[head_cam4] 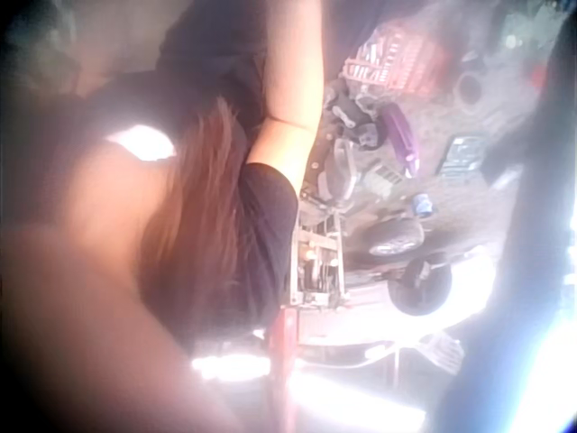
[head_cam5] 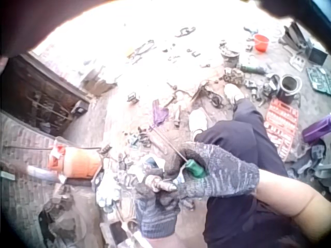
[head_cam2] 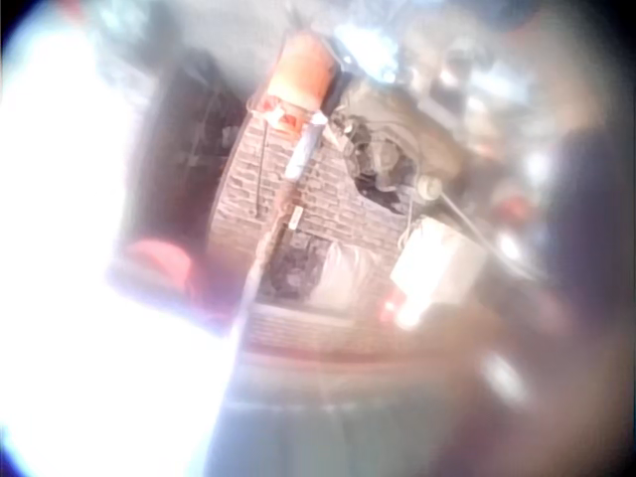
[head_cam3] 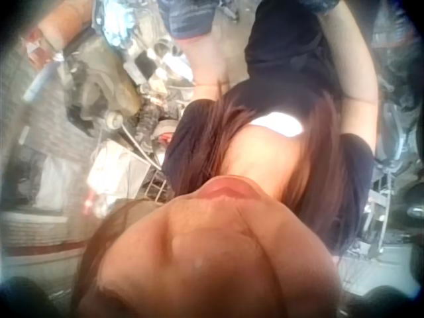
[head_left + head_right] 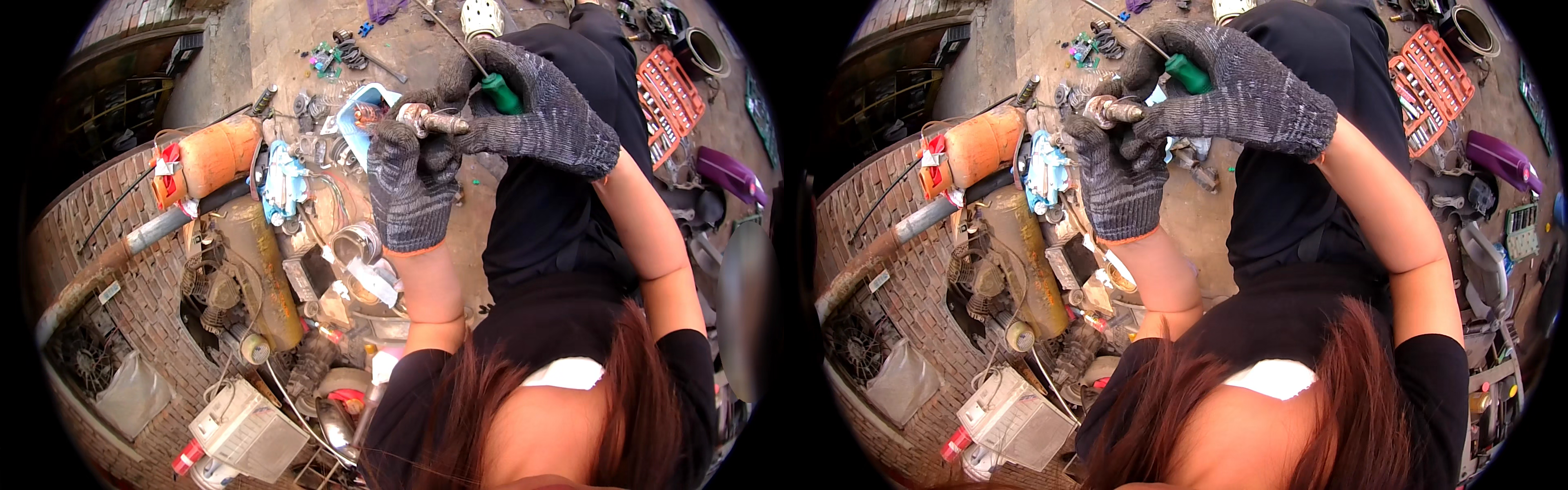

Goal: The person sits on the floor and uses a screwdriver and pliers to manipulate a small mechanical component. They repeatedly adjust and probe the part while surrounded by tools and disassembled pieces.

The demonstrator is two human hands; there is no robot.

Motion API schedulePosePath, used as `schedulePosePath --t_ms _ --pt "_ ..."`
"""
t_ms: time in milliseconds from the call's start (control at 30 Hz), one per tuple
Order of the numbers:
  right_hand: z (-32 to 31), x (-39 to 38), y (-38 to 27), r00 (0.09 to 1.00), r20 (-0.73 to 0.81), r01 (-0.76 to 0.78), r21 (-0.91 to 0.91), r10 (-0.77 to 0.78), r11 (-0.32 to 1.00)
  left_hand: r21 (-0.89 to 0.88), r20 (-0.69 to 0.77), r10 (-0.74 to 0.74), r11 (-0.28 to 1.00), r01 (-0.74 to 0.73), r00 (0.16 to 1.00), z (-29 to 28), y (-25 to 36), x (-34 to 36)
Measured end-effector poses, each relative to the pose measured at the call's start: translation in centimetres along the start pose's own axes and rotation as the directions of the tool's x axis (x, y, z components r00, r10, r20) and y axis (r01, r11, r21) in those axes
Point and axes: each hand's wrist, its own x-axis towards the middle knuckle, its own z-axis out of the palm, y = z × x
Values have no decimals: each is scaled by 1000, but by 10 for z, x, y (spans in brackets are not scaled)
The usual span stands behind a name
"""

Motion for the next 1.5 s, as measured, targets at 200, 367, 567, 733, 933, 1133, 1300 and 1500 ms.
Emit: schedulePosePath --t_ms 200,367,567,733,933,1133,1300,1500 --pt "-18 2 -13 977 213 30 -46 -20 998 37 -73 -12 999 15 997 7 6 -8" --pt "-23 5 -18 931 349 -139 75 105 987 -3 -51 -80 997 80 995 6 6 -12" --pt "-24 0 -18 957 290 -6 -57 22 998 74 -129 -118 989 128 985 14 7 -10" --pt "-22 -10 -10 995 80 68 -211 -52 975 -78 -9 96 992 -97 995 18 2 -4" --pt "-38 -35 -34 950 210 -239 11 232 971 332 -89 410 871 -361 908 18 4 -4" --pt "-38 -34 -37 982 187 76 -339 -13 938 360 60 449 823 -439 891 20 9 -8" --pt "-32 -30 -33 945 279 -134 -146 171 980 302 21 415 865 -401 910 17 10 -13" --pt "-16 -29 -25 917 328 -232 -29 228 972 281 -6 357 897 -341 934 22 12 -13"
